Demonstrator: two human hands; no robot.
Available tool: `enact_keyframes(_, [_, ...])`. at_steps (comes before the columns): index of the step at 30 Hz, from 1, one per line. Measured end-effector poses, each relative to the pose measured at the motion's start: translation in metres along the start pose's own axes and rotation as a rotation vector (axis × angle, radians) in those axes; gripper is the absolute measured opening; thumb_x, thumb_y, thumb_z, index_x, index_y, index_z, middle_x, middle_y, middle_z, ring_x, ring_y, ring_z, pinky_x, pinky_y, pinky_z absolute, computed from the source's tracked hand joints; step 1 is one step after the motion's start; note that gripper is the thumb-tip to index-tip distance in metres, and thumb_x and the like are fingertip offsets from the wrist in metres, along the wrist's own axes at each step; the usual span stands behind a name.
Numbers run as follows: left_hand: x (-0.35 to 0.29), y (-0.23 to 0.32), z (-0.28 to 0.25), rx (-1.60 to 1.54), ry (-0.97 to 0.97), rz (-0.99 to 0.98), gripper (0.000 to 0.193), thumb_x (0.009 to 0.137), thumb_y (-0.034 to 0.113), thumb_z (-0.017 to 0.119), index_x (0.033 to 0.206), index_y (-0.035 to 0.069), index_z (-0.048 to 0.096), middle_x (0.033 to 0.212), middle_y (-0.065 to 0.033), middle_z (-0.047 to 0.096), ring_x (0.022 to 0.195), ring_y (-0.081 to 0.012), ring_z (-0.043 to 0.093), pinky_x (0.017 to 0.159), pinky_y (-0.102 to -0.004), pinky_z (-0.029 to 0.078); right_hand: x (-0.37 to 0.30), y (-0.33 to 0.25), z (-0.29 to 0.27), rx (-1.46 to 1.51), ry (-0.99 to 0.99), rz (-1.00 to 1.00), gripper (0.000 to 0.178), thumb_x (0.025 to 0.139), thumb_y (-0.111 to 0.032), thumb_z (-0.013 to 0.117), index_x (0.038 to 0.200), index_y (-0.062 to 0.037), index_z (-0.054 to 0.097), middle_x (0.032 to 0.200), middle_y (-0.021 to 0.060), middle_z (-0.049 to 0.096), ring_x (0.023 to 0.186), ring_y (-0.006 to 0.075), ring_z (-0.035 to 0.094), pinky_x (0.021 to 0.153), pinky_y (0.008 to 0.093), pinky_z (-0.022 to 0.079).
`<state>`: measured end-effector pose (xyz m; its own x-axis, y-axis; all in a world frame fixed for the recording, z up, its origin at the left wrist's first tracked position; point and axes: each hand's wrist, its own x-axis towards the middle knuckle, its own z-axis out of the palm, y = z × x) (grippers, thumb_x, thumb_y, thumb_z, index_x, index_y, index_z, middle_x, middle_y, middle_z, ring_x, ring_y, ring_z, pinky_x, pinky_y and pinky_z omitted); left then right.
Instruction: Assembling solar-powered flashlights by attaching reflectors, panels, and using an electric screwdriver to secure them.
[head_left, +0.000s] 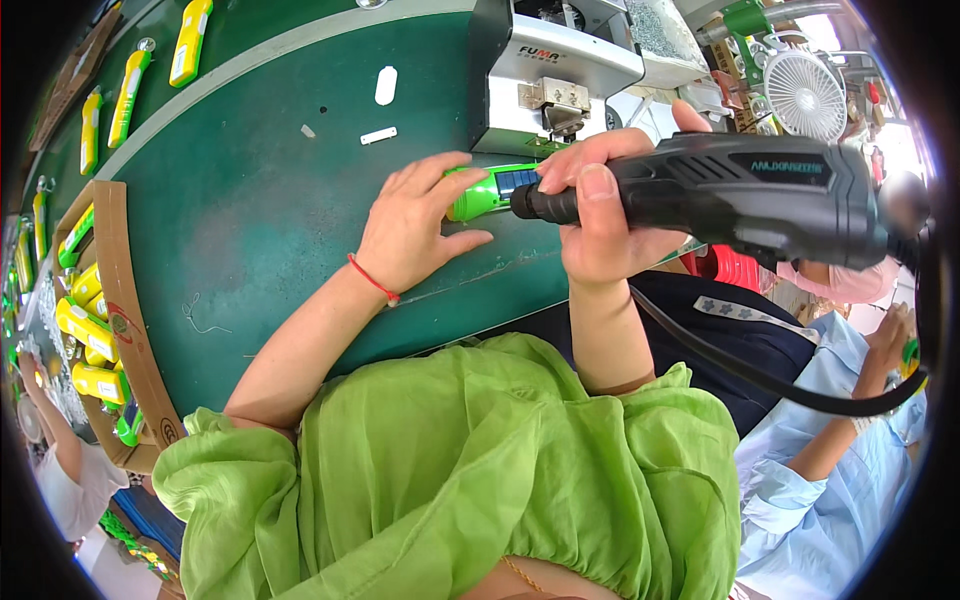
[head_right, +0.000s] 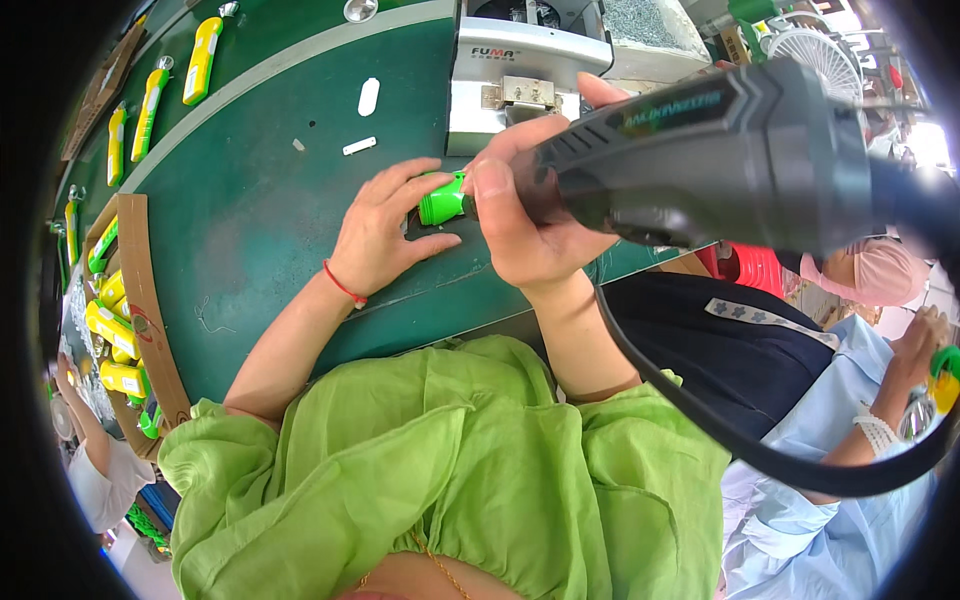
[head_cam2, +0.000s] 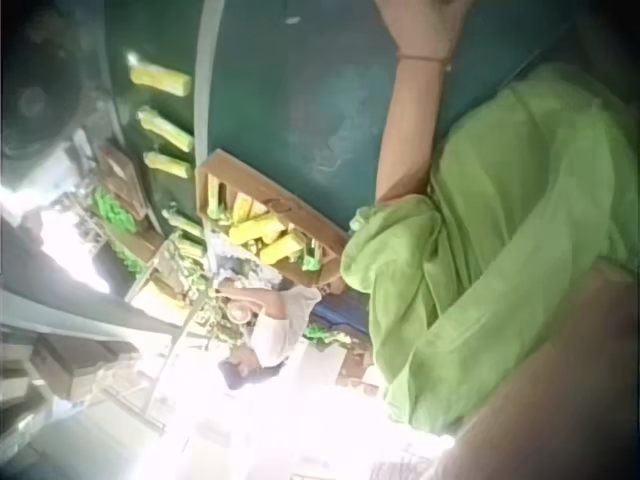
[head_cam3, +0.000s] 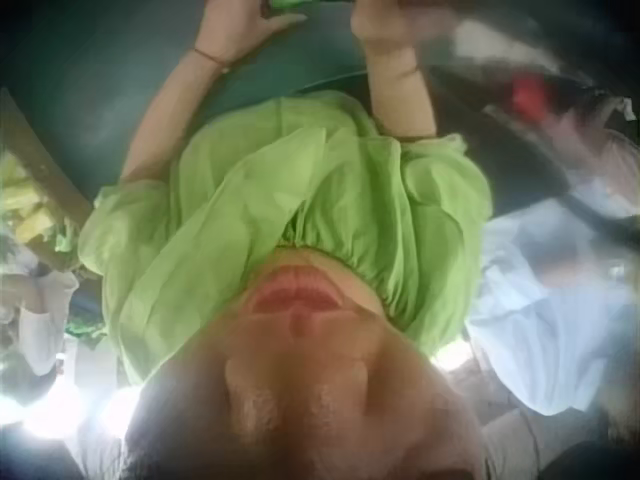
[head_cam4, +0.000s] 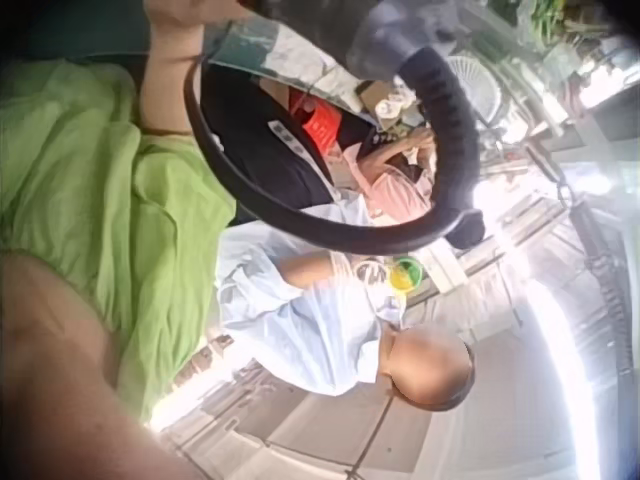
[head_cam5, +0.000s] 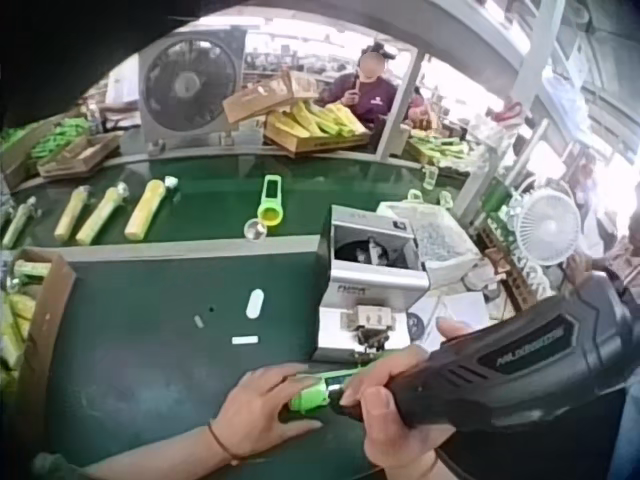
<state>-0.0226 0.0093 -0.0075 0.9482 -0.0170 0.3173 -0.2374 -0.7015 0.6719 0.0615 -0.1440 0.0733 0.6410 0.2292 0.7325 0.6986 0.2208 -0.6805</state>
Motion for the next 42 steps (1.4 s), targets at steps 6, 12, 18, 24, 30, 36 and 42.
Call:
enact_keyframes(6, [-0.003, -0.002, 0.003, -0.013, 0.045, -0.015, 0.049, 0.071, 0.014, 0.08, 0.117, 0.012, 0.063, 0.124, -0.0079, 0.06, 0.108, -0.0281, 0.06, 0.085, -0.0372, 0.052, -0.004, 0.0, 0.007, 0.039, 0.051, 0.092, 0.058, 0.079, -0.005, 0.063, 0.126, 0.0062, 0.031, 0.069, 0.0085, 0.063, 0.059, 0.0134, 0.059, 0.073, 0.0307, 0.05])
enact_keyframes(12, [0.001, -0.001, 0.001, -0.091, 0.037, -0.037, 0.048, 0.068, 0.009, 0.081, 0.113, 0.012, 0.066, 0.121, -0.0078, 0.061, 0.108, -0.0282, 0.06, 0.086, -0.0366, 0.052, -0.004, -0.007, 0.003, 0.117, 0.062, 0.138, 0.071, 0.081, -0.002, 0.064, 0.134, 0.0063, 0.017, 0.076, 0.0099, 0.065, 0.063, 0.0127, 0.061, 0.066, 0.0253, 0.051])
enact_keyframes(18, [-0.002, -0.008, 0.006, -0.102, 0.097, 0.051, 0.049, 0.065, 0.008, 0.081, 0.111, 0.013, 0.066, 0.119, -0.0059, 0.06, 0.098, -0.0268, 0.06, 0.08, -0.0361, 0.053, -0.004, -0.017, -0.002, -0.02, 0.084, 0.121, 0.073, 0.08, -0.008, 0.058, 0.138, 0.0016, 0.015, 0.071, 0.0157, 0.055, 0.053, 0.0216, 0.055, 0.055, 0.0358, 0.054])
enact_keyframes(24, [0.002, -0.007, 0.008, -0.138, 0.074, -0.009, 0.05, 0.065, 0.006, 0.082, 0.112, 0.012, 0.067, 0.119, -0.008, 0.062, 0.105, -0.028, 0.06, 0.084, -0.0363, 0.052, -0.015, -0.005, -0.017, -0.04, 0.006, 0.127, 0.069, 0.081, -0.006, 0.059, 0.137, -0.0027, 0.018, 0.074, 0.0145, 0.056, 0.055, 0.0213, 0.056, 0.057, 0.0361, 0.054])
enact_keyframes(30, [0.003, -0.008, 0.008, -0.11, 0.1, 0.026, 0.05, 0.063, 0.008, 0.083, 0.11, 0.013, 0.067, 0.117, -0.0062, 0.062, 0.099, -0.0266, 0.061, 0.079, -0.0353, 0.054, -0.025, 0.006, -0.017, -0.026, -0.108, 0.14, 0.066, 0.083, -0.005, 0.06, 0.135, -0.007, 0.02, 0.078, 0.0133, 0.056, 0.058, 0.021, 0.056, 0.058, 0.0365, 0.054])
enact_keyframes(36, [0.002, -0.011, 0.007, -0.101, 0.131, 0.058, 0.048, 0.062, 0.011, 0.084, 0.108, 0.013, 0.069, 0.116, -0.0056, 0.063, 0.094, -0.0259, 0.062, 0.078, -0.0348, 0.054, -0.024, 0.009, -0.013, -0.112, -0.301, 0.04, 0.062, 0.083, -0.002, 0.06, 0.132, -0.0123, 0.024, 0.08, 0.0125, 0.056, 0.06, 0.0208, 0.057, 0.059, 0.0368, 0.054])
enact_keyframes(42, [-0.002, -0.009, 0.004, -0.112, 0.119, 0.045, 0.048, 0.062, 0.013, 0.084, 0.108, 0.013, 0.069, 0.116, -0.0059, 0.064, 0.092, -0.0264, 0.062, 0.078, -0.0353, 0.054, -0.034, 0.006, -0.013, 0.026, -0.256, 0.087, 0.075, 0.084, -0.01, 0.069, 0.136, -0.0136, 0.015, 0.082, 0.0105, 0.057, 0.064, 0.0213, 0.058, 0.065, 0.0379, 0.053])
